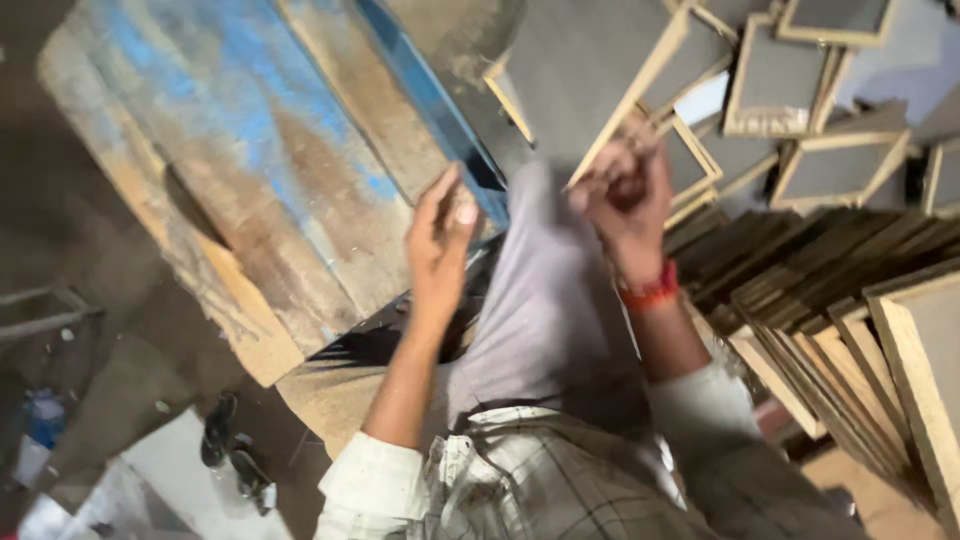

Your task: The person repeatedly picks up small wooden frames and rubs their edges against a stationary sanding surface. They handle the frames one at a time, turning them over to sand multiple sides, then place them into a growing pile on the floor.

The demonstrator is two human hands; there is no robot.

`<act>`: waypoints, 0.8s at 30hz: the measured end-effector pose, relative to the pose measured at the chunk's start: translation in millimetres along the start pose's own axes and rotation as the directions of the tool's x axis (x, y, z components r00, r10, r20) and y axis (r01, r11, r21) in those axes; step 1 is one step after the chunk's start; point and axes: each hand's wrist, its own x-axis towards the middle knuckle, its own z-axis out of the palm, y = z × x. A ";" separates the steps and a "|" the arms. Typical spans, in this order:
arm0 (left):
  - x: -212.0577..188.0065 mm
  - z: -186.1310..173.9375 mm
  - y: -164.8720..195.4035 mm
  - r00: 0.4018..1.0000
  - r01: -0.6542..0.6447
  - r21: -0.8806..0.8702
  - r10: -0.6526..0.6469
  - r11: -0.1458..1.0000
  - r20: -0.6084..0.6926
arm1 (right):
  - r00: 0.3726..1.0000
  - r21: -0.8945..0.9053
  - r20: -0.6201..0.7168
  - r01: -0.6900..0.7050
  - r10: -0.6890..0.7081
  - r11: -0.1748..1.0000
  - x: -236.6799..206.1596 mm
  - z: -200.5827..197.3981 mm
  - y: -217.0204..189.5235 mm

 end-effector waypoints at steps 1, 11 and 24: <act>2.5 3.0 3.6 0.992 0.127 -0.237 -0.128 0.963 0.013 | 0.993 -0.394 0.115 0.050 -0.005 0.918 -12.9 21.4 -11.3; -56.2 -82.9 -6.3 0.944 0.009 -0.443 -0.154 0.897 -0.292 | 0.917 -0.314 0.080 -0.348 0.390 0.883 -6.2 134.4 -17.6; -198.8 -206.6 -1.7 0.794 0.154 0.591 0.257 0.792 -0.551 | 0.640 -0.788 0.355 -0.186 0.681 0.587 -69.0 221.6 110.7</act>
